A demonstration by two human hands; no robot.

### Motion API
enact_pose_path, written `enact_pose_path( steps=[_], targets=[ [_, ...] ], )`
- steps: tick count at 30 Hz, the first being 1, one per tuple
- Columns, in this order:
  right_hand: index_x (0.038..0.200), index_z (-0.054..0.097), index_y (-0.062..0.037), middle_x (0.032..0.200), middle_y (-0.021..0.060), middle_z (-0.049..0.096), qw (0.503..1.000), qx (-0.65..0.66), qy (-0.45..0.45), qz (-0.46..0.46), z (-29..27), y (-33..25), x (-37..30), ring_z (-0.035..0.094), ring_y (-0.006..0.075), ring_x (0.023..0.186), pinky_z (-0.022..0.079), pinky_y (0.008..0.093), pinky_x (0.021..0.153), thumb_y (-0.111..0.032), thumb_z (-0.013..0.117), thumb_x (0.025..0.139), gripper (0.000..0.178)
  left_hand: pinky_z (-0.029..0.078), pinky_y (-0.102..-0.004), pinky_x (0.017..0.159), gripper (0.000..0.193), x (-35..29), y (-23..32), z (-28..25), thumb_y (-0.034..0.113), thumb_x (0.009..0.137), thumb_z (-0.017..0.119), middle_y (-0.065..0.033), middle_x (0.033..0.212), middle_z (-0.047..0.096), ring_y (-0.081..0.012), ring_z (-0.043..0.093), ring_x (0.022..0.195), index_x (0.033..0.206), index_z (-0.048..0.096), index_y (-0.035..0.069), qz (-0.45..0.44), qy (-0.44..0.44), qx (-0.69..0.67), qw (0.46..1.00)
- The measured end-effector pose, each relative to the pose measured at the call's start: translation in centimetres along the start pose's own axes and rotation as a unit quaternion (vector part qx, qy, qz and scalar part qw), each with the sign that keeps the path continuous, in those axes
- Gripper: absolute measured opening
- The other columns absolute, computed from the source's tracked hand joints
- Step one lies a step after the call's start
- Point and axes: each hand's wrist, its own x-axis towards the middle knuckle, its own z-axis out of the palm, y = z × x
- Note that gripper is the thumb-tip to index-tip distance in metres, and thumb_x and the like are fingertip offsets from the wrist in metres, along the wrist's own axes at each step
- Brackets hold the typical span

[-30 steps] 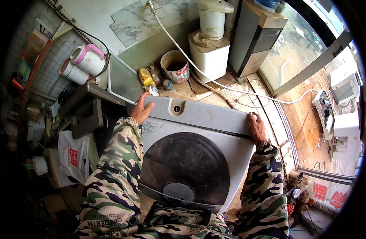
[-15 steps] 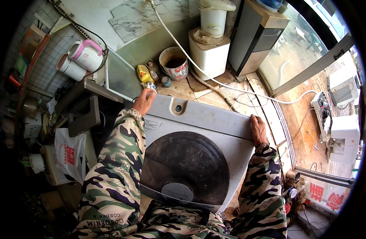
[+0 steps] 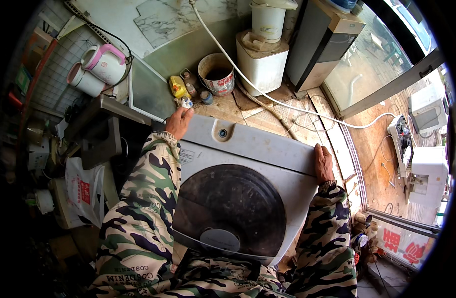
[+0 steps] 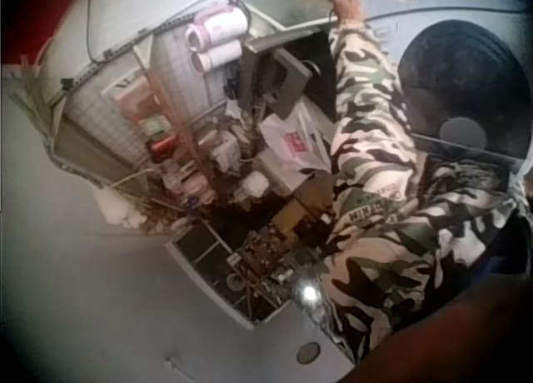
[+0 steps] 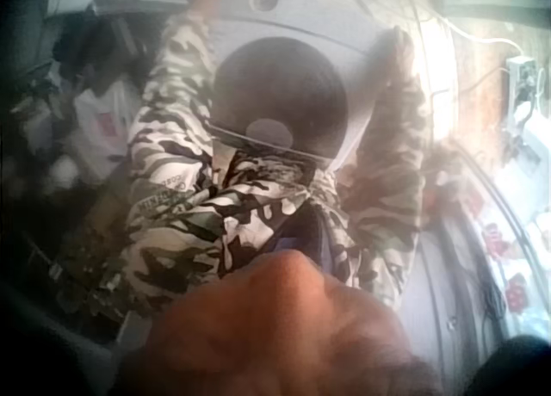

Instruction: The person sits at a cluttered workbench and then moves to a washing machine. They lift the top panel of the washing machine, inspect the interior, and then plug a power cord into a wall outlet. The person then returns to the workbench and handles a small blue object.

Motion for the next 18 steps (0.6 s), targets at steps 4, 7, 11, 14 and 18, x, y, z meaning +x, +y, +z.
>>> enact_pose_path(
  steps=[4,7,11,14,18],
  targets=[
    [0.119,0.064,0.0027,0.101,0.0269,0.069,0.999,0.006,-0.001,-0.043,-0.3,-1.9,-1.5,0.065,0.0376,0.096,0.048,0.0419,0.088,-0.047,0.049,0.102,0.054,0.05,-0.0489,0.082,0.047,-0.7,-0.3,0.6,0.05,0.104,0.046,-0.0239,0.098,0.069,-0.0449,0.065,0.097,0.112,0.062,0.006,-0.004,0.013,0.037,0.999],
    [0.121,0.063,0.0017,0.103,0.028,0.068,0.999,-0.018,0.007,-0.035,-0.7,-2.4,-1.8,0.065,0.0387,0.098,0.049,0.0417,0.089,-0.047,0.048,0.103,0.054,0.05,-0.0506,0.082,0.044,-0.8,1.1,0.8,0.048,0.105,0.045,-0.0246,0.099,0.068,-0.0468,0.063,0.099,0.111,0.061,0.008,-0.009,0.013,0.049,0.999],
    [0.123,0.062,0.0003,0.101,0.0287,0.069,0.999,-0.029,-0.026,-0.039,-0.8,-1.8,-1.4,0.066,0.0399,0.101,0.049,0.0432,0.089,-0.048,0.046,0.104,0.054,0.048,-0.0539,0.079,0.038,-0.4,-1.3,1.3,0.045,0.104,0.048,-0.0249,0.094,0.067,-0.0494,0.062,0.094,0.106,0.06,0.009,0.016,0.036,0.044,0.998],
    [0.123,0.06,0.0025,0.099,0.0297,0.069,0.996,0.015,-0.033,-0.078,-0.4,1.1,-0.4,0.066,0.0425,0.099,0.05,0.0448,0.087,-0.051,0.045,0.104,0.058,0.047,-0.0545,0.079,0.039,-0.4,-0.7,1.2,0.043,0.106,0.045,-0.0264,0.094,0.067,-0.0504,0.061,0.093,0.107,0.059,0.007,0.028,0.02,0.07,0.997],
    [0.122,0.061,0.0023,0.101,0.0322,0.068,0.997,0.018,-0.025,-0.071,-0.7,-0.2,-0.9,0.065,0.0461,0.1,0.049,0.0455,0.089,-0.054,0.045,0.104,0.061,0.048,-0.053,0.081,0.038,-0.8,1.8,0.3,0.038,0.107,0.04,-0.0251,0.098,0.067,-0.0491,0.061,0.094,0.108,0.06,0.006,0.062,0.026,0.125,0.99]
  ],
)
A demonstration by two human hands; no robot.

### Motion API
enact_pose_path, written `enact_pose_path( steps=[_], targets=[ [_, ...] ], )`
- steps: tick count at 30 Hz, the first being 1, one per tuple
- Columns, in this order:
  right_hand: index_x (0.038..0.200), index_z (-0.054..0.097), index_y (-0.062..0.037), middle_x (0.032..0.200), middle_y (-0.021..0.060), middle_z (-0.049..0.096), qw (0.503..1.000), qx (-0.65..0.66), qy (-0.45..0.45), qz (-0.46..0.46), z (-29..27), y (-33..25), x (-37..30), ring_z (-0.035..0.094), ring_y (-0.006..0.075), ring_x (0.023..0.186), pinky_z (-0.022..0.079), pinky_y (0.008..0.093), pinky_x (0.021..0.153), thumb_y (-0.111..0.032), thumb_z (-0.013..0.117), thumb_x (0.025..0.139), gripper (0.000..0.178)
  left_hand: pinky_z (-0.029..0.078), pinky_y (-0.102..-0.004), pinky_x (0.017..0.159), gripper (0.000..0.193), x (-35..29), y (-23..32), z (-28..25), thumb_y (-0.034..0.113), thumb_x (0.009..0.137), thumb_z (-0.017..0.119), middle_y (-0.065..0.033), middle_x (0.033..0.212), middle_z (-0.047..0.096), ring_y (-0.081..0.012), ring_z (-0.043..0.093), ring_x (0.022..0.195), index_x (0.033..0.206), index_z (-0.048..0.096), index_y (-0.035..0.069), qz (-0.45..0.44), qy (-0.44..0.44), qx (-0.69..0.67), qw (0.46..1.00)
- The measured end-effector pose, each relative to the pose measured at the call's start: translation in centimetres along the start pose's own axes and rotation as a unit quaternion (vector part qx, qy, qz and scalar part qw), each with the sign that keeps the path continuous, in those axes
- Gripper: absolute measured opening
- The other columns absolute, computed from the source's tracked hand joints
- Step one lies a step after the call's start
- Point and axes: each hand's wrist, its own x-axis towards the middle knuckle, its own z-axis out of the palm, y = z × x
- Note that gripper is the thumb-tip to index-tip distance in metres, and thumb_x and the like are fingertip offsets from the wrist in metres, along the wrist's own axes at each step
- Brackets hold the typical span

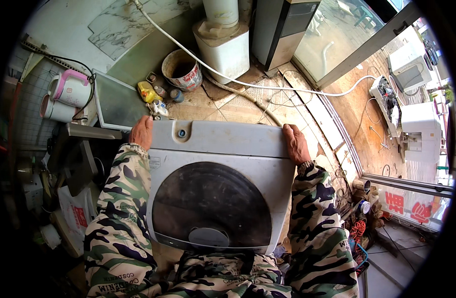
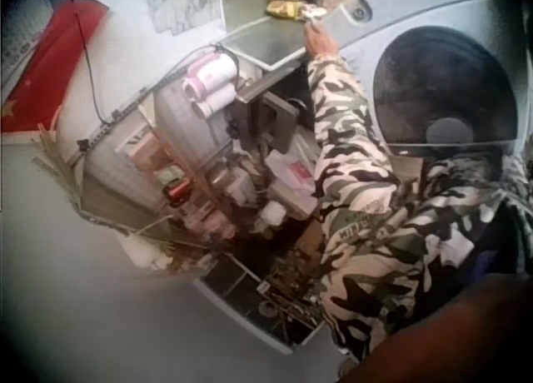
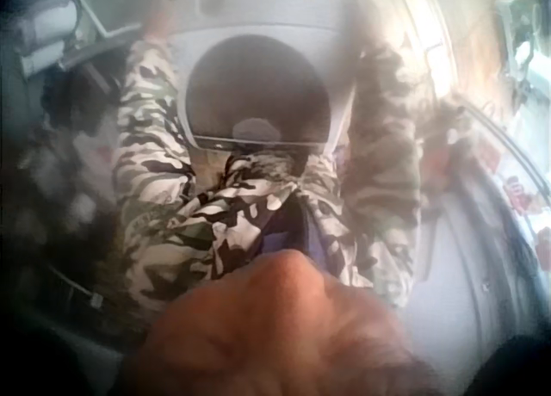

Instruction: The person sits at a cluttered workbench and then moves to a washing machine. They lift the top panel of the washing machine, inspect the interior, and then plug a power cord into a wall outlet. The person then returns to the workbench and handles a small blue object.

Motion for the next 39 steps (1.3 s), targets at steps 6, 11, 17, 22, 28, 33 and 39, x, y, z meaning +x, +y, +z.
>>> enact_pose_path(
  steps=[6,11,17,22,28,33,39],
  targets=[
    [0.125,0.06,0.0017,0.108,0.0315,0.068,0.999,-0.034,-0.008,0.032,-0.3,-1.1,-0.4,0.065,0.0455,0.107,0.05,0.0453,0.092,-0.053,0.05,0.102,0.06,0.05,-0.0483,0.086,0.038,0.1,-1.1,0.8,0.037,0.107,0.038,-0.0205,0.102,0.069,-0.0449,0.064,0.098,0.109,0.064,0.009,-0.034,-0.009,-0.023,0.999],
    [0.128,0.056,0.0062,0.123,0.0308,0.061,0.981,-0.165,0.02,-0.104,-3.9,-5.4,1.5,0.058,0.0425,0.119,0.046,0.0468,0.1,-0.056,0.05,0.101,0.068,0.05,-0.0513,0.08,0.033,0.1,-0.7,1.0,0.036,0.105,0.043,-0.0215,0.099,0.069,-0.0459,0.064,0.095,0.107,0.064,0.01,-0.011,0.019,-0.038,0.999],
    [0.149,0.041,0.0029,0.151,0.026,0.045,0.882,-0.209,0.256,-0.336,-6.8,-17.2,0.2,0.037,0.042,0.144,0.031,0.0479,0.118,-0.052,0.052,0.101,0.074,0.051,-0.0503,0.08,0.033,-1.0,-0.8,0.8,0.034,0.105,0.043,-0.0213,0.099,0.07,-0.0457,0.064,0.096,0.107,0.063,0.008,-0.035,0.022,-0.037,0.998],
    [0.141,0.051,0.0017,0.142,0.024,0.052,0.91,-0.355,0.102,-0.19,3.1,-4.5,1.3,0.044,0.0433,0.137,0.034,0.0504,0.114,-0.052,0.057,0.096,0.07,0.051,-0.0507,0.081,0.032,0.8,0.4,1.0,0.032,0.105,0.043,-0.0209,0.1,0.069,-0.0457,0.064,0.097,0.106,0.063,0.008,-0.005,0.024,-0.049,0.999],
    [0.118,0.065,-0.0007,0.122,0.0183,0.063,0.924,-0.334,0.031,-0.181,3.0,-6.5,1.5,0.054,0.0384,0.122,0.045,0.0481,0.1,-0.046,0.06,0.095,0.051,0.049,-0.0466,0.094,0.036,-0.2,1.5,-0.5,0.035,0.106,0.041,-0.0206,0.12,0.065,-0.0413,0.061,0.111,0.116,0.063,0.008,-0.057,-0.038,0.066,0.995],
    [0.115,0.065,-0.0002,0.116,0.0181,0.065,0.922,-0.333,0.067,-0.184,2.6,-6.1,1.1,0.058,0.0362,0.115,0.047,0.0466,0.095,-0.045,0.059,0.096,0.049,0.034,-0.048,0.116,0.048,5.3,7.7,-8.5,0.028,0.104,0.048,-0.0258,0.149,0.045,-0.0432,0.042,0.138,0.143,0.048,0.001,0.202,0.201,0.098,0.953],
    [0.111,0.065,-0.0007,0.112,0.0172,0.065,0.912,-0.341,0.088,-0.212,3.2,-4.4,1.6,0.059,0.0348,0.111,0.048,0.0458,0.093,-0.043,0.06,0.095,0.046,0.038,-0.049,0.111,0.038,2.5,1.6,3.4,0.025,0.099,0.056,-0.0222,0.139,0.055,-0.0409,0.049,0.132,0.127,0.059,0.0,0.159,0.077,0.079,0.981]
  ],
)
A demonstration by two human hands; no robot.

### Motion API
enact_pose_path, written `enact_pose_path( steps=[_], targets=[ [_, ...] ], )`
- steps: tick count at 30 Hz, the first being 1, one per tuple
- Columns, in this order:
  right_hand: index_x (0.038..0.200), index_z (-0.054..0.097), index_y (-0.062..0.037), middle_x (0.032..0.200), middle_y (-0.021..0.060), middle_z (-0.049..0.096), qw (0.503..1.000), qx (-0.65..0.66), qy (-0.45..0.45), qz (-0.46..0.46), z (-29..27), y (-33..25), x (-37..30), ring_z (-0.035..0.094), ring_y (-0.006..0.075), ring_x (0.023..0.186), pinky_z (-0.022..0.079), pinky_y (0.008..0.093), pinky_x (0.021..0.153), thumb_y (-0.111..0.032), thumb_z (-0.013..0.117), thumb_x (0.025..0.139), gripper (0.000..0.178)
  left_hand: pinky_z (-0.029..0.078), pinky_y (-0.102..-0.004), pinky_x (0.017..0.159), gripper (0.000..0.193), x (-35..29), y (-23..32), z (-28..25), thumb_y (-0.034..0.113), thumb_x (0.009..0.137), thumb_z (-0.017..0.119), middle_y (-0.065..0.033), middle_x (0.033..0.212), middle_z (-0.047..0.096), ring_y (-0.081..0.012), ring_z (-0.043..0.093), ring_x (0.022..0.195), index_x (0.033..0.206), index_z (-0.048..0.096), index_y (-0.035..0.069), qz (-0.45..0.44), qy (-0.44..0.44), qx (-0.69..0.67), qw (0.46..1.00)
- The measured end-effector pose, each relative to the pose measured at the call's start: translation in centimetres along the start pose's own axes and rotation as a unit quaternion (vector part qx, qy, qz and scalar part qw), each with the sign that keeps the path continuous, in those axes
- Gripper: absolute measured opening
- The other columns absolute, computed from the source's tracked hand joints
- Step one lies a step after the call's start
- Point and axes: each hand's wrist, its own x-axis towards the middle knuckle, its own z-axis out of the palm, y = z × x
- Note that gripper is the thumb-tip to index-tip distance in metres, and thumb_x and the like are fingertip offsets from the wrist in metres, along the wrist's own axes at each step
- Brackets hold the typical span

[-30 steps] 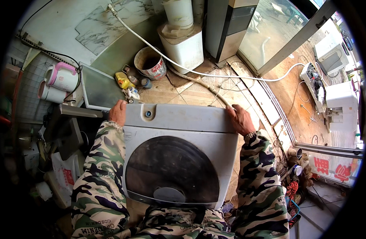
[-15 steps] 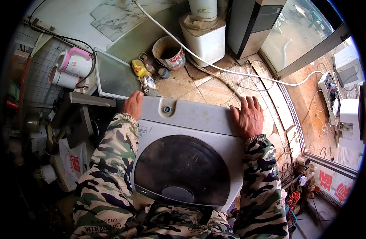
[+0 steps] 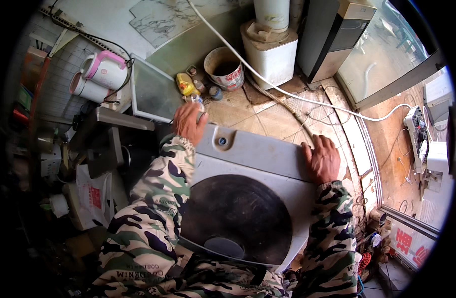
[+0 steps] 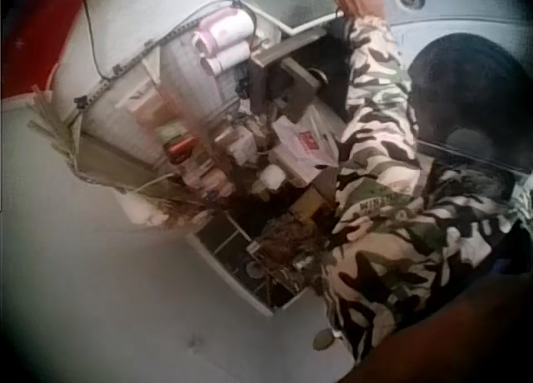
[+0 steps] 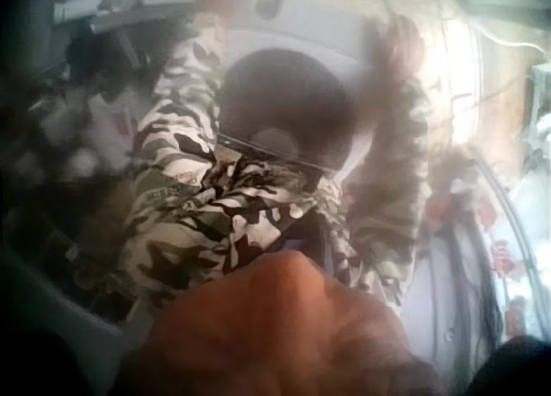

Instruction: The person sits at a cluttered workbench and then moves to a washing machine. They lift the top panel of the washing machine, inspect the interior, and then plug a power cord into a wall outlet. The person then returns to the workbench and handles a small blue object.

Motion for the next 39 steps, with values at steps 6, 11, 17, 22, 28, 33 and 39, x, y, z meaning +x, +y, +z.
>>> enact_pose_path(
  steps=[6,11,17,22,28,33,39],
  targets=[
    [0.101,0.065,-0.0024,0.103,0.0158,0.067,0.999,0.031,-0.02,0.01,-0.9,-0.2,0.1,0.063,0.0344,0.103,0.049,0.0463,0.088,-0.046,0.061,0.095,0.044,0.043,-0.0487,0.104,0.028,-0.1,1.6,-1.2,0.025,0.095,0.061,-0.0184,0.127,0.064,-0.0386,0.057,0.119,0.11,0.069,0.002,-0.007,-0.015,-0.052,0.999],
    [0.099,0.067,-0.0004,0.098,0.0185,0.068,0.992,0.114,-0.015,0.046,-1.3,0.0,0.5,0.064,0.0367,0.1,0.05,0.0456,0.087,-0.044,0.062,0.095,0.045,0.043,-0.0489,0.103,0.027,-0.2,1.9,-1.5,0.025,0.096,0.06,-0.0186,0.133,0.06,-0.0387,0.054,0.123,0.109,0.071,0.004,-0.031,-0.002,0.057,0.998],
    [0.112,0.067,0.001,0.106,0.0243,0.068,0.944,0.292,0.002,0.153,0.4,2.4,-0.3,0.063,0.0407,0.104,0.05,0.0472,0.089,-0.041,0.061,0.097,0.045,0.033,-0.0523,0.112,0.045,-3.3,8.5,0.1,0.036,0.101,0.054,-0.0203,0.145,0.05,-0.0416,0.044,0.135,0.135,0.056,0.007,-0.069,0.03,0.082,0.994],
    [0.134,0.053,0.0038,0.122,0.0309,0.062,0.953,0.273,-0.028,0.131,0.1,3.3,-2.7,0.06,0.046,0.114,0.048,0.0482,0.097,-0.046,0.06,0.098,0.062,0.033,-0.0512,0.113,0.04,-3.8,12.5,0.3,0.036,0.099,0.058,-0.0167,0.142,0.053,-0.039,0.044,0.135,0.13,0.061,0.01,-0.047,0.041,0.108,0.992],
    [0.142,0.046,0.0039,0.13,0.0285,0.061,0.854,0.483,-0.049,0.189,1.7,6.3,-6.5,0.061,0.0387,0.12,0.047,0.0419,0.102,-0.054,0.071,0.09,0.082,0.034,-0.0512,0.112,0.037,-4.0,12.5,0.6,0.032,0.093,0.065,-0.0108,0.136,0.056,-0.0356,0.044,0.135,0.124,0.064,0.013,-0.065,0.046,0.08,0.994],
    [0.144,0.042,0.0092,0.138,0.0318,0.054,0.831,0.487,-0.089,0.253,0.7,6.3,-6.8,0.054,0.0392,0.13,0.04,0.0424,0.111,-0.059,0.074,0.084,0.096,0.033,-0.0508,0.113,0.036,-3.7,13.2,0.2,0.029,0.094,0.063,-0.011,0.137,0.055,-0.035,0.043,0.136,0.126,0.062,0.013,-0.058,0.027,0.108,0.992],
    [0.147,0.035,0.0124,0.145,0.033,0.046,0.808,0.533,-0.068,0.242,1.1,7.0,-7.7,0.045,0.0411,0.137,0.034,0.0439,0.116,-0.045,0.08,0.078,0.101,0.032,-0.0497,0.114,0.036,-3.5,12.4,0.3,0.023,0.094,0.06,-0.0124,0.139,0.054,-0.0354,0.043,0.137,0.129,0.06,0.013,-0.044,-0.006,0.106,0.993]
  ],
)
